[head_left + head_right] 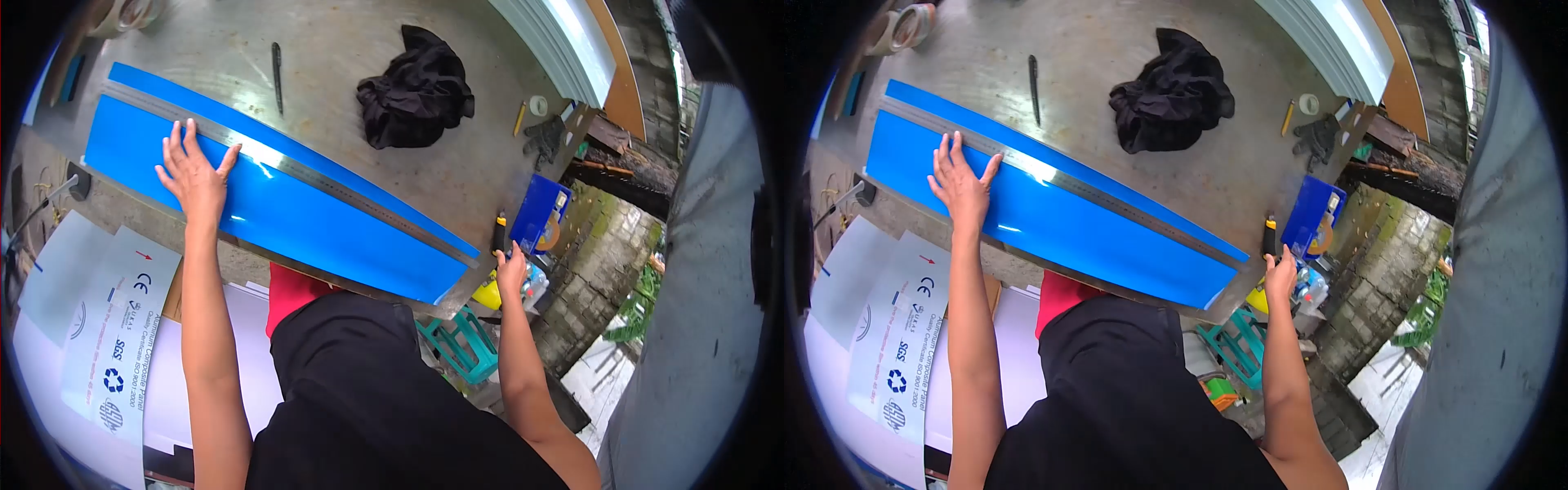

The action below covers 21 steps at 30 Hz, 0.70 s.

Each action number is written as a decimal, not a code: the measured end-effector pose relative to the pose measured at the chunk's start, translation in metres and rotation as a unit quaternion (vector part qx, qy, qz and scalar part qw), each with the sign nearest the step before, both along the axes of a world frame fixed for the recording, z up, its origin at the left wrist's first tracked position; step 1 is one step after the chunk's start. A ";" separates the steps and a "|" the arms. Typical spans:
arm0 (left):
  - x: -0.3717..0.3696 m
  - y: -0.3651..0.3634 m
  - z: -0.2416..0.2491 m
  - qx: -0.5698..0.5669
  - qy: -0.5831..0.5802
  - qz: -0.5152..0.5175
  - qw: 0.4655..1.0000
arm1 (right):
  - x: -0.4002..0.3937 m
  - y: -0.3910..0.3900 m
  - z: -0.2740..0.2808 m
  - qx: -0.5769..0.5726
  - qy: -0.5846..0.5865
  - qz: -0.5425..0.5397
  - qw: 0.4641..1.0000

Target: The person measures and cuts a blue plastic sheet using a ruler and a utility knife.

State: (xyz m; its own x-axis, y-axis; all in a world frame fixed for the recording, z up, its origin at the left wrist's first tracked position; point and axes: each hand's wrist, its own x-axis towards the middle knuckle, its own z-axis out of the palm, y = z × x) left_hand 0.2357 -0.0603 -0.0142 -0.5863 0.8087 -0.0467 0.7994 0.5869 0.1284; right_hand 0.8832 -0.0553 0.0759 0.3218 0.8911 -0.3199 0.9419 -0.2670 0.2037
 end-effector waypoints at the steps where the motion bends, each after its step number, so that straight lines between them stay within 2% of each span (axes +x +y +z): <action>1: 0.000 0.000 -0.001 0.008 -0.011 -0.009 1.000 | 0.005 0.002 -0.011 -0.004 0.021 0.017 1.000; 3: -0.006 -0.003 -0.001 0.013 -0.013 -0.013 1.000 | 0.007 0.004 -0.020 0.003 0.073 0.047 0.996; 8: -0.003 0.006 0.016 0.005 -0.038 0.016 0.999 | 0.041 0.003 -0.058 0.026 0.079 0.065 0.994; 11: -0.004 0.008 0.017 0.021 -0.091 0.045 0.995 | 0.045 0.010 -0.062 0.017 0.086 0.035 0.996; 15: -0.021 0.013 0.032 0.057 -0.123 0.078 0.988 | -0.011 0.034 -0.032 0.066 0.095 -0.008 0.993; 16: -0.029 0.015 0.036 0.078 -0.120 0.083 0.986 | -0.028 0.044 -0.028 0.067 0.097 0.000 0.993; 18: -0.053 0.020 0.040 0.099 -0.130 0.095 0.982 | -0.073 0.066 -0.022 0.173 0.159 0.060 0.970; 20: -0.082 0.026 0.035 0.130 -0.095 0.097 0.982 | -0.147 0.094 -0.005 0.155 0.173 0.073 0.970; 21: -0.097 0.029 0.031 0.100 -0.083 0.096 0.987 | -0.181 0.107 -0.004 0.139 0.289 0.077 0.944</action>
State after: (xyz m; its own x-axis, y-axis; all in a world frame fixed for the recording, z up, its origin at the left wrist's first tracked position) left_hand 0.1391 -0.0315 0.0171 -0.7274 0.6862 -0.0054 0.6341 0.6752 0.3769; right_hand 0.7018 0.0513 0.0720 0.0245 0.9886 -0.1486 0.9065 -0.0846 -0.4137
